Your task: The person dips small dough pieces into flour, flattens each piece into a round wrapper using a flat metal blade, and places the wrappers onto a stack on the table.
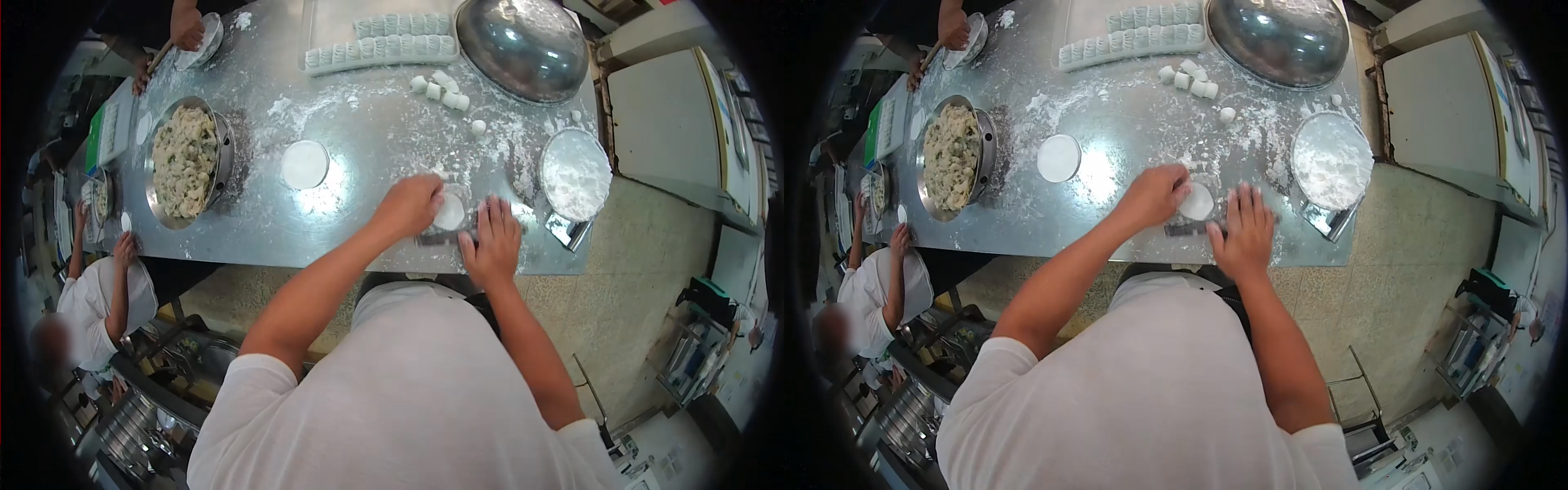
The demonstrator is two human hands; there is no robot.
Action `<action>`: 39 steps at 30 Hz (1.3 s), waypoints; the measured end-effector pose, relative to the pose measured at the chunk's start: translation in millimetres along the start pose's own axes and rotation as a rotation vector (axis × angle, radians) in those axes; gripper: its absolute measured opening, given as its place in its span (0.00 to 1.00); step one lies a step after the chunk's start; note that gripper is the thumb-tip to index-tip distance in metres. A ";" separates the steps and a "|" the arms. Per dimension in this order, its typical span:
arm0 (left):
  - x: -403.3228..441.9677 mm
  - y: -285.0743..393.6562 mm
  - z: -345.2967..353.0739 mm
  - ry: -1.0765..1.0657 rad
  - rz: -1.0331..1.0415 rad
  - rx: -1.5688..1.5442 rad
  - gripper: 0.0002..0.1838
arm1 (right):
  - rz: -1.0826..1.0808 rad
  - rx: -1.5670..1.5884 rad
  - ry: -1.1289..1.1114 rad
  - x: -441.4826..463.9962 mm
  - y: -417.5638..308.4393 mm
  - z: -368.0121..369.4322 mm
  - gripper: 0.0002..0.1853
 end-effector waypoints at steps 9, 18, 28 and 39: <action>17.3 7.3 -4.0 0.084 0.090 -0.076 0.09 | 0.107 -0.023 0.168 108.7 1.6 -20.5 0.41; -18.1 -10.9 15.1 -0.168 -0.150 -0.262 0.12 | -0.004 -0.004 -0.017 4.5 -9.0 -6.9 0.41; 6.1 -0.1 1.9 -0.052 0.018 -0.070 0.12 | -0.023 -0.010 0.068 -8.2 -11.9 -9.3 0.42; 14.1 5.5 1.2 0.048 0.090 -0.027 0.12 | 0.049 -0.037 0.175 86.6 -8.3 -24.6 0.40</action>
Point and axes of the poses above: each hand's wrist, its own x-axis towards the middle knuckle, its own z-axis out of the palm, y = z × x, the point moved 10 cm from there along x, towards the middle knuckle
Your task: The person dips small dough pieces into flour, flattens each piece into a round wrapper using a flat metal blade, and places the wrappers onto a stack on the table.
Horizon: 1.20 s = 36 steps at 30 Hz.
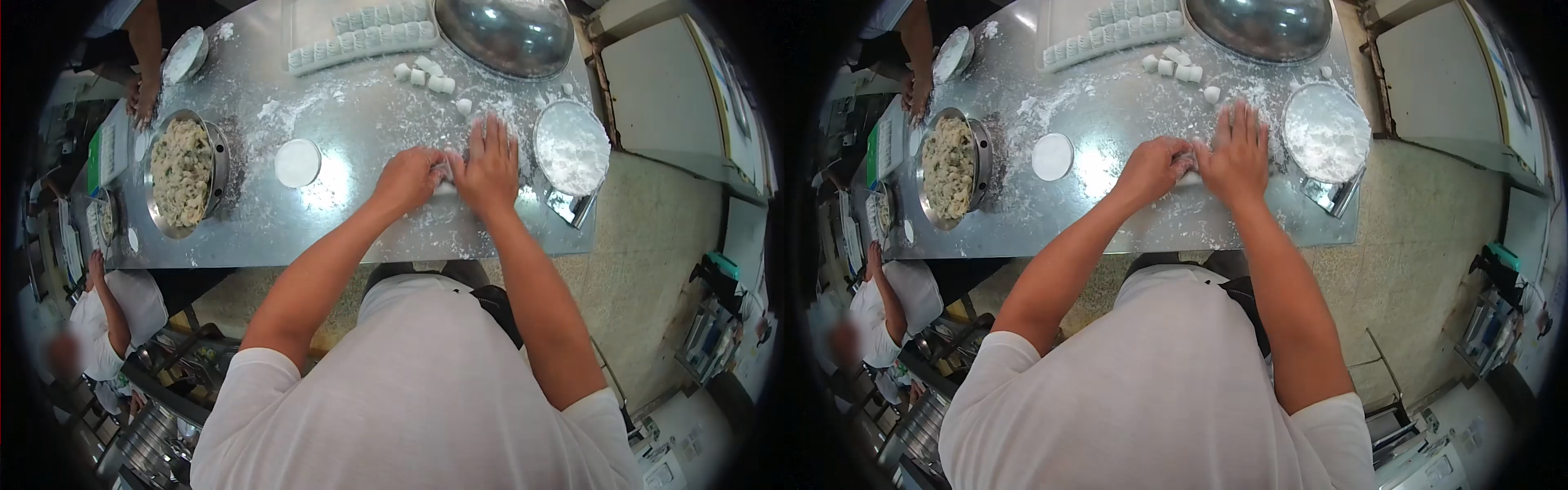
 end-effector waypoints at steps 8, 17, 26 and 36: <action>-41.1 -21.2 15.3 -0.255 -0.345 -0.323 0.13 | -0.064 0.079 -0.214 -87.8 1.1 0.7 0.40; -6.1 -4.2 -2.3 -0.079 -0.089 -0.029 0.14 | -0.031 0.040 -0.095 -65.2 2.1 5.0 0.39; -21.2 -16.0 2.5 -0.124 -0.211 -0.214 0.18 | -0.004 -0.018 -0.063 -2.6 -0.8 -1.5 0.39; -42.4 -55.2 35.4 -0.188 -0.262 -0.466 0.13 | -0.078 0.144 -0.167 -117.0 3.3 -5.3 0.38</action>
Point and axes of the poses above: each hand's wrist, its own x-axis towards the middle knuckle, its own z-axis out of the palm, y = z × x, the point moved 10 cm from there along x, towards the middle knuckle
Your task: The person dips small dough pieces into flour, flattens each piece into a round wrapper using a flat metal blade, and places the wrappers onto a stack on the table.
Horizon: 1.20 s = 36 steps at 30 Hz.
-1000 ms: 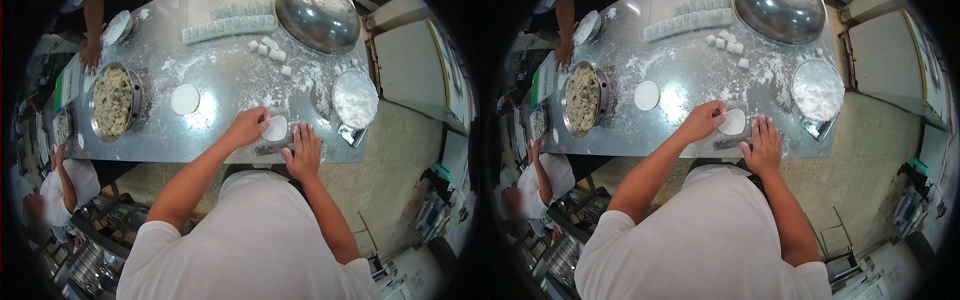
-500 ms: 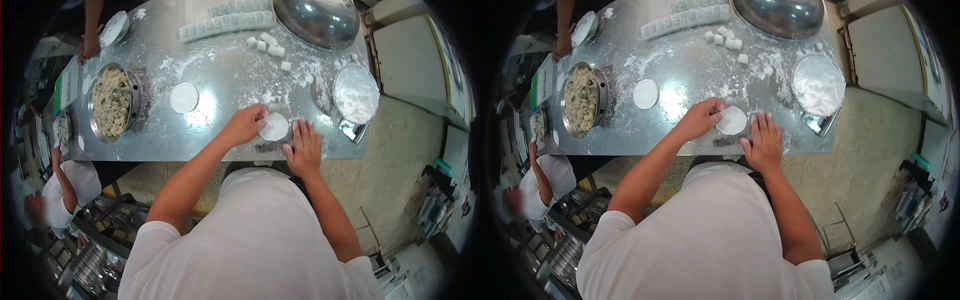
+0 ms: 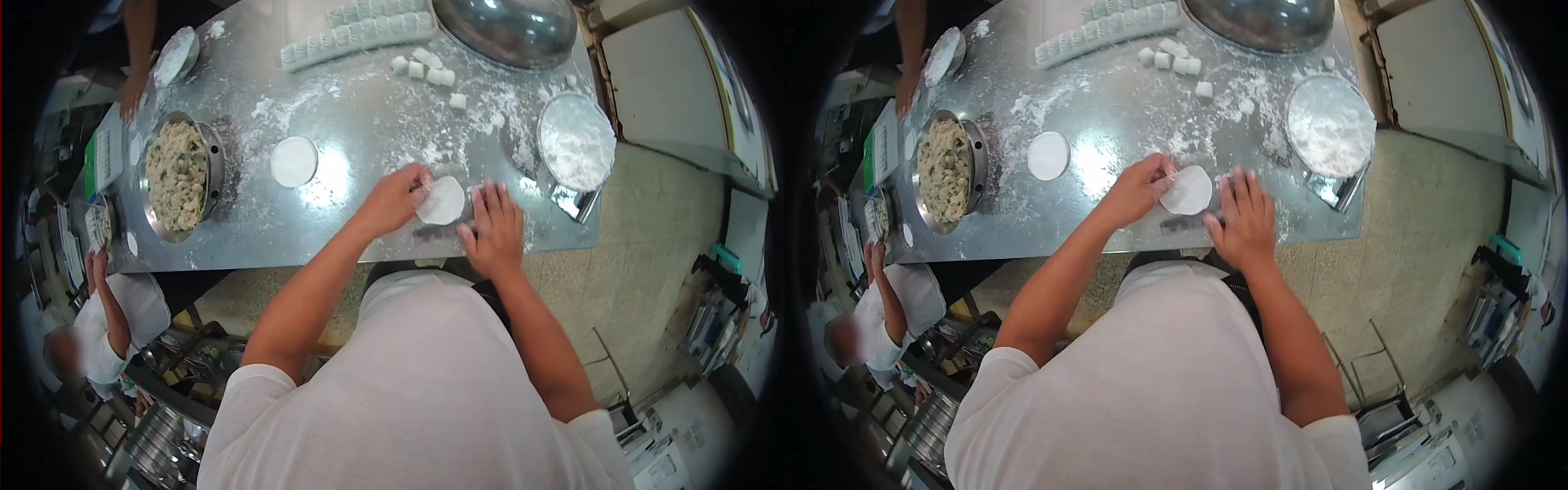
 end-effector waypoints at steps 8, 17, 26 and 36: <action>20.1 76.4 -17.3 0.136 0.220 0.407 0.17 | 0.093 -0.136 0.129 108.2 7.1 -11.7 0.40; 1.1 17.2 -8.2 0.015 -0.014 0.007 0.14 | 0.062 -0.077 0.016 57.9 8.6 -8.2 0.39; 13.6 60.8 -13.7 0.068 0.113 0.398 0.13 | 0.034 -0.109 0.062 18.9 9.3 -4.9 0.40; 17.8 75.1 -20.2 0.135 0.070 0.230 0.19 | 0.111 -0.087 0.171 135.6 14.5 -14.7 0.39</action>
Point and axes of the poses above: each hand's wrist, its own x-axis towards the middle knuckle, its own z-axis out of the palm, y = z × x, the point moved 10 cm from there along x, towards the middle knuckle
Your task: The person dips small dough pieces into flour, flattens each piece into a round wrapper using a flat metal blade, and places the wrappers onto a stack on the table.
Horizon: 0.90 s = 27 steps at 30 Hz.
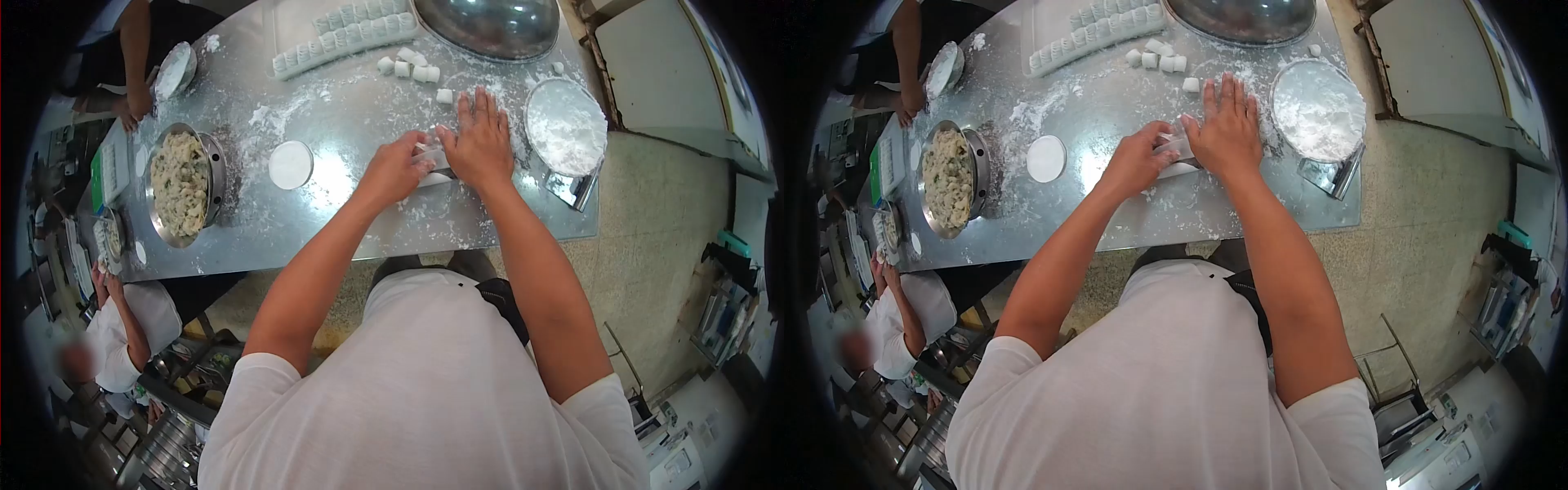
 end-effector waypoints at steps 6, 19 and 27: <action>-9.9 -26.6 10.4 -0.053 0.040 0.032 0.12 | -0.073 -0.004 -0.136 -122.5 3.7 -8.5 0.38; -1.4 2.0 4.1 -0.021 0.202 0.322 0.12 | -0.001 -0.017 -0.028 -53.8 -3.1 -4.6 0.38; -12.9 -66.7 17.8 -0.086 -0.059 -0.275 0.15 | -0.060 -0.010 -0.063 -66.5 -4.2 -5.2 0.36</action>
Point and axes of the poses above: each hand's wrist, its own x-axis towards the middle knuckle, its own z-axis out of the palm, y = z × x, the point moved 10 cm from there along x, towards the middle knuckle
